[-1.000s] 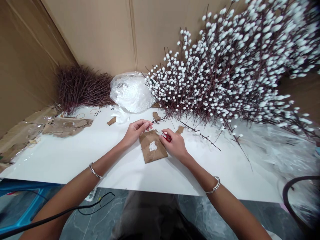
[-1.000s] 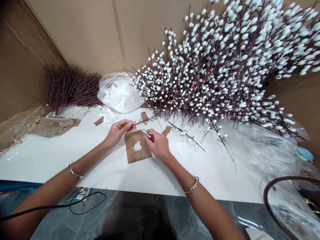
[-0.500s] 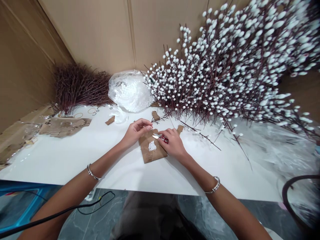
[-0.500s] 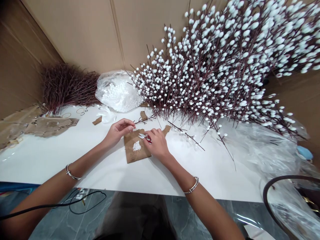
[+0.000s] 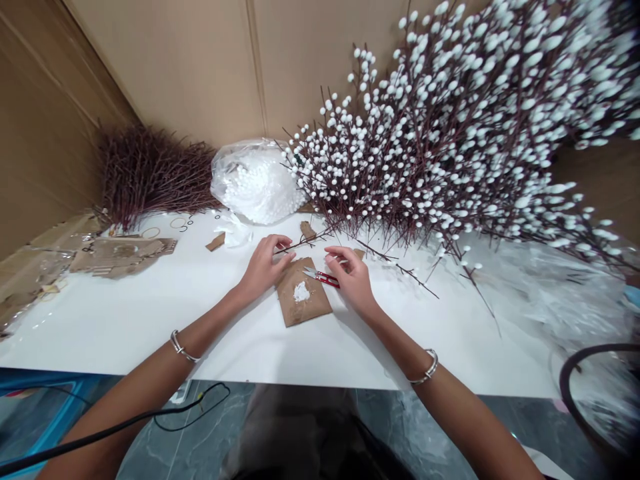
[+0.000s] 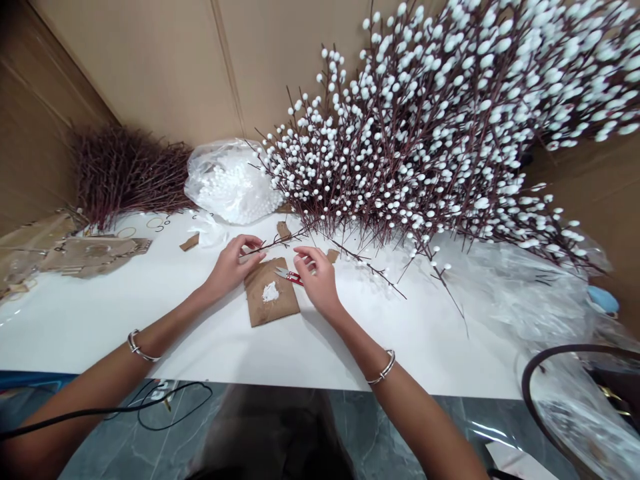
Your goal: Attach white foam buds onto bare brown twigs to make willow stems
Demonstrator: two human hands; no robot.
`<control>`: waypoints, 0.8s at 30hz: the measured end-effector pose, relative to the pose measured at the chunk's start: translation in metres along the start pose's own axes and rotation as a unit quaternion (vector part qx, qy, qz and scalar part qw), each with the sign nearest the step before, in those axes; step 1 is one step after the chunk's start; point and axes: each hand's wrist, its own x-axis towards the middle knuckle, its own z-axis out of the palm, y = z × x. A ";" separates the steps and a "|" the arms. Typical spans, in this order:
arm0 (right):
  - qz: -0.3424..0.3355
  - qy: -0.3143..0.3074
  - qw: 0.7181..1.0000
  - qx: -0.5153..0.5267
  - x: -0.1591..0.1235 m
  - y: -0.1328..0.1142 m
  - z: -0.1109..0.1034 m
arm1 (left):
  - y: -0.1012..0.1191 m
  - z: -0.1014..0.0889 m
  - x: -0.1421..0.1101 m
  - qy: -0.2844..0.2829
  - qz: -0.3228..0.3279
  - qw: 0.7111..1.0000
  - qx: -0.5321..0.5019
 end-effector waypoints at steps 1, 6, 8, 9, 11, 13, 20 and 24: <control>0.016 0.010 1.000 0.008 0.002 0.002 0.000 | -0.005 -0.001 0.001 0.004 0.010 0.999 0.038; 0.043 0.015 0.998 0.043 0.005 0.005 -0.001 | -0.029 -0.004 0.008 0.000 -0.013 0.998 0.064; 0.049 0.014 0.997 0.053 0.004 0.005 0.000 | -0.033 -0.003 0.009 -0.004 -0.028 0.999 0.040; 0.051 0.013 0.997 0.057 0.004 0.005 0.000 | -0.034 -0.003 0.009 -0.006 -0.034 0.999 0.027; 0.056 0.015 0.996 0.065 0.004 0.004 0.000 | -0.033 -0.003 0.009 -0.005 -0.047 0.999 0.000; 0.064 0.016 0.995 0.078 0.004 0.004 -0.001 | -0.031 -0.003 0.011 0.011 -0.061 0.998 -0.034; 0.068 0.028 0.987 0.143 0.004 0.002 -0.003 | -0.013 -0.013 0.016 0.041 -0.121 0.952 -0.280; 0.087 -0.011 0.972 0.217 0.005 0.001 -0.004 | 0.009 -0.012 0.008 -0.027 -0.190 0.872 -0.450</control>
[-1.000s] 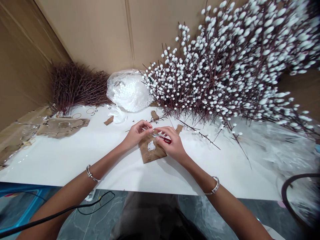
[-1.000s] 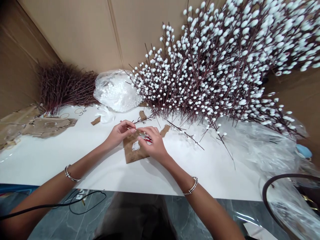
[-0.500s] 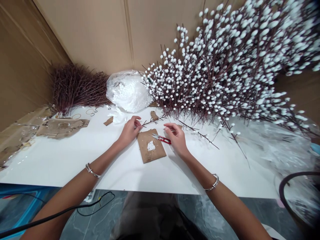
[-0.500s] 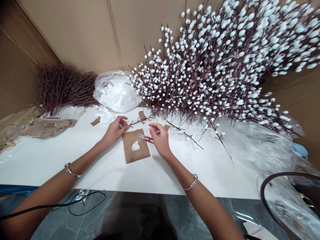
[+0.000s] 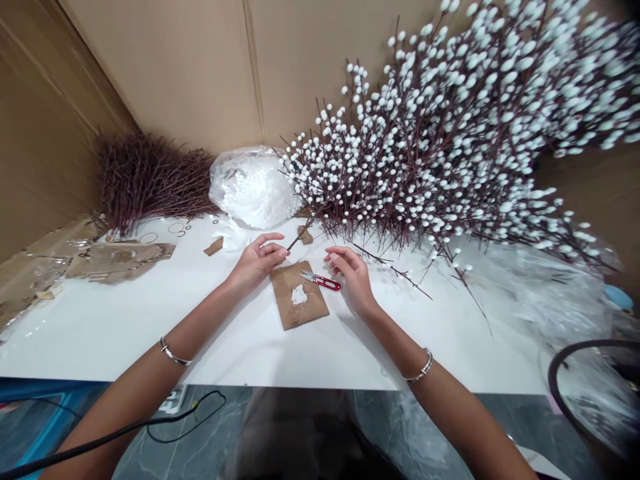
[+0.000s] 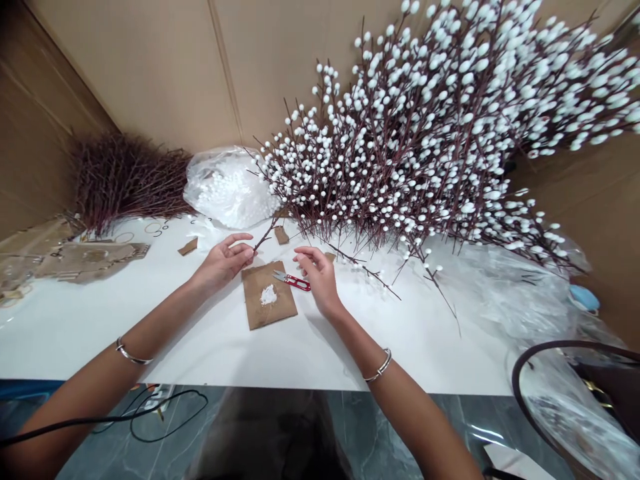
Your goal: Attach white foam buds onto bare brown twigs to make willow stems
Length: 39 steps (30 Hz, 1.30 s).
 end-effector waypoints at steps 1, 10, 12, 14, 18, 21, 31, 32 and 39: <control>0.012 -0.024 0.999 0.023 0.000 -0.001 0.000 | 0.000 0.005 -0.004 -0.019 -0.029 0.999 -0.033; 0.082 -0.164 0.957 0.226 -0.003 -0.009 0.005 | -0.017 0.034 -0.025 -0.092 -0.145 0.971 -0.166; 0.074 -0.157 0.956 0.237 -0.003 -0.012 0.004 | -0.019 0.034 -0.026 -0.089 -0.148 0.969 -0.178; 0.061 -0.148 0.959 0.234 -0.003 -0.014 0.002 | -0.020 0.035 -0.026 -0.088 -0.151 0.967 -0.184; 0.033 -0.118 0.972 0.199 -0.004 -0.017 0.001 | -0.020 0.036 -0.027 -0.086 -0.162 0.966 -0.180; 0.014 -0.096 0.979 0.178 -0.005 -0.020 0.001 | -0.021 0.035 -0.028 -0.081 -0.168 0.968 -0.168; 0.005 -0.103 0.980 0.171 -0.004 -0.024 -0.003 | -0.024 0.034 -0.026 -0.070 -0.174 0.971 -0.149; 0.008 -0.096 0.982 0.165 -0.004 -0.024 -0.003 | -0.024 0.035 -0.026 -0.068 -0.176 0.971 -0.147; 0.031 -0.066 0.984 0.160 -0.005 -0.021 -0.001 | -0.025 0.035 -0.027 -0.073 -0.173 0.975 -0.119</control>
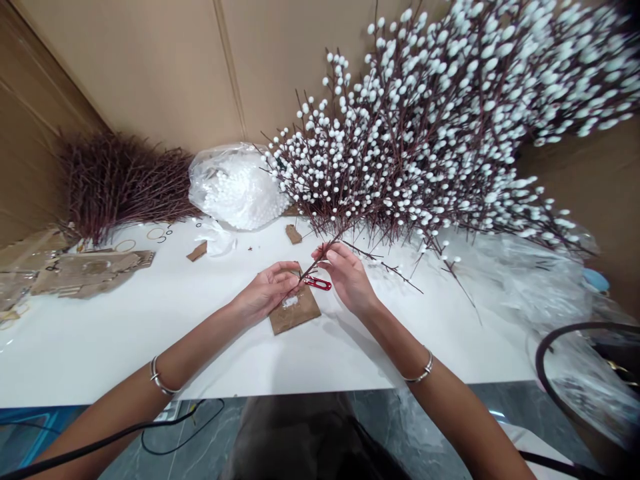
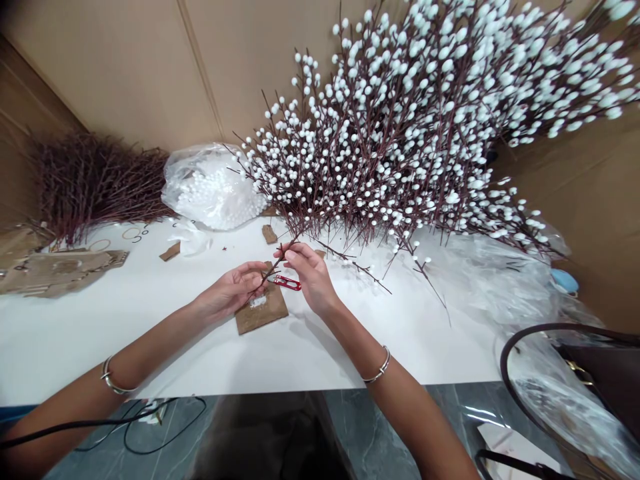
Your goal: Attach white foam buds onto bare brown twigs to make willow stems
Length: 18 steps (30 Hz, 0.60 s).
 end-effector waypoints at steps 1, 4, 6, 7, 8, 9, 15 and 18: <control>0.003 0.005 1.000 0.003 0.000 0.000 0.000 | -0.001 0.000 0.000 -0.003 0.005 1.000 0.007; 0.017 0.020 1.000 0.016 0.001 0.000 0.000 | 0.000 0.003 -0.002 -0.011 0.015 0.999 0.033; 0.024 0.027 0.999 0.029 0.001 -0.001 0.000 | 0.004 0.005 -0.004 0.000 0.031 0.997 0.068; 0.027 0.028 0.999 0.034 0.001 -0.001 0.000 | 0.007 0.006 -0.005 0.009 0.048 0.994 0.093; 0.031 0.028 0.998 0.037 0.001 -0.003 -0.001 | 0.010 0.008 -0.007 0.017 0.071 0.990 0.121; 0.037 0.024 0.998 0.039 0.001 -0.004 0.000 | 0.013 0.009 -0.009 0.022 0.098 0.984 0.149; 0.073 -0.017 0.997 0.029 -0.005 -0.016 0.004 | 0.022 0.012 -0.020 -0.038 0.199 0.955 0.217; 0.066 -0.023 0.997 0.017 -0.008 -0.025 0.006 | 0.019 0.012 -0.021 -0.075 0.221 0.948 0.218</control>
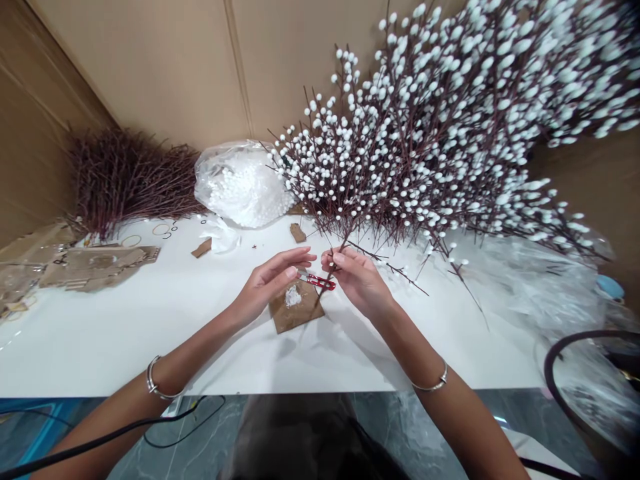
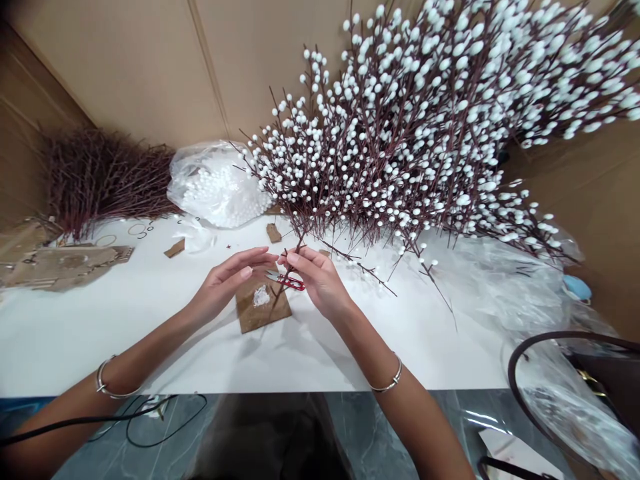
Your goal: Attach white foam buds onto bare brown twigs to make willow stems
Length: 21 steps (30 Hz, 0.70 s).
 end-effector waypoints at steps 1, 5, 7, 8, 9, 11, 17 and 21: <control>0.001 -0.002 1.000 -0.002 -0.001 -0.002 0.000 | -0.001 0.001 -0.001 -0.007 0.005 1.000 0.000; 0.045 -0.052 0.998 -0.008 -0.005 -0.004 0.002 | -0.001 0.003 -0.002 -0.008 0.013 1.000 -0.009; 0.069 -0.086 0.994 -0.021 -0.007 -0.001 0.004 | 0.000 0.005 -0.002 0.004 0.006 1.000 -0.024; 0.078 -0.098 0.992 -0.029 -0.008 0.001 0.006 | 0.001 0.005 -0.002 0.011 0.000 0.999 -0.030; 0.084 -0.106 0.990 -0.036 -0.008 0.002 0.007 | 0.001 0.006 -0.002 0.017 -0.006 0.999 -0.033; 0.089 -0.113 0.989 -0.044 -0.010 0.005 0.010 | 0.001 0.007 -0.001 0.026 -0.011 0.999 -0.033; 0.091 -0.123 0.987 -0.050 -0.011 0.010 0.013 | -0.001 0.006 0.001 0.025 -0.015 0.999 -0.016; 0.094 -0.115 0.987 -0.054 -0.011 0.014 0.011 | -0.001 0.005 0.002 0.024 -0.021 0.999 -0.007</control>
